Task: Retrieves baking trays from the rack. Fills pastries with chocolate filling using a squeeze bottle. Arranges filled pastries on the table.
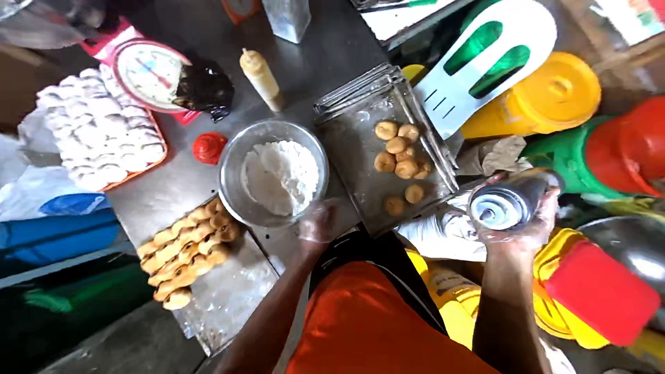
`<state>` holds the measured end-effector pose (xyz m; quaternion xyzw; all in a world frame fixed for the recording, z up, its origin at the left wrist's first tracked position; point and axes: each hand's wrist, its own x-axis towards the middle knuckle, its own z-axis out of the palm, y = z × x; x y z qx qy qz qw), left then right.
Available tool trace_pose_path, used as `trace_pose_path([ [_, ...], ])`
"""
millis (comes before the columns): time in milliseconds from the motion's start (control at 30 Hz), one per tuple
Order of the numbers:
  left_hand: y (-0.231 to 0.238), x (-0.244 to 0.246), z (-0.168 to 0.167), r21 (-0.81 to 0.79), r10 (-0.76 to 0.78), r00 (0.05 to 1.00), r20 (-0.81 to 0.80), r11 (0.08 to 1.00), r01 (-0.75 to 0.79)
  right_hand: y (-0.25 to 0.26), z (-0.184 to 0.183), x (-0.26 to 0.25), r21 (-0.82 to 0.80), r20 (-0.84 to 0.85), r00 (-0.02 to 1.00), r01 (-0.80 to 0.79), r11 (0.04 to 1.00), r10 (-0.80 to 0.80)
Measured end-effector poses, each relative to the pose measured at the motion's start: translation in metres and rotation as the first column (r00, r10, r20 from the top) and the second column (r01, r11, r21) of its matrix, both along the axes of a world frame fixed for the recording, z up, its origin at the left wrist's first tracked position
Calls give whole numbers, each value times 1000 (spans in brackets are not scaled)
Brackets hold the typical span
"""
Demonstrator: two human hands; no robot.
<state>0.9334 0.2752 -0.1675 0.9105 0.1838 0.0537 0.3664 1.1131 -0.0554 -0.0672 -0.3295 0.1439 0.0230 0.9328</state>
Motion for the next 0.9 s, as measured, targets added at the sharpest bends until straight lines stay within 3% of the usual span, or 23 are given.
trace_pose_path([
  [67, -33, 64, -4, 25, -256, 959, -125, 965, 261, -13, -8, 5, -29, -20, 999, 35, 999, -36],
  [200, -92, 172, -28, 52, -467, 862, -199, 873, 485, -34, -19, 15, -75, 35, 999, 4, 997, -1],
  [300, -118, 221, -43, 129, -545, 795, -268, 797, 590, -48, -25, 20, -148, 52, 999, -3, 989, 11],
  [400, -134, 236, -47, 185, -526, 764, -375, 765, 617, -55, -27, 24, -211, 31, 999, 30, 977, -24],
  [467, -137, 234, -47, 179, -513, 745, -427, 760, 625, -49, -23, 24, -241, -29, 997, 64, 968, -73],
  [533, -130, 219, -43, 69, -514, 773, -372, 815, 576, -41, -17, 25, -217, -83, 993, 59, 974, -79],
  [600, -114, 196, -25, -147, -449, 858, -250, 893, 425, -28, -11, 28, -137, -83, 995, 39, 990, -50],
  [667, -96, 163, 9, -396, -315, 943, -106, 883, 251, -14, -5, 28, -53, 13, 999, -35, 998, 36],
  [767, -66, 104, 66, -730, -152, 979, 135, 653, 202, 19, 13, 25, -9, 124, 986, -113, 994, 113],
  [900, -34, 31, 118, -840, -56, 958, 282, 468, 275, 78, 45, 10, 111, 182, 952, -271, 956, 248],
])
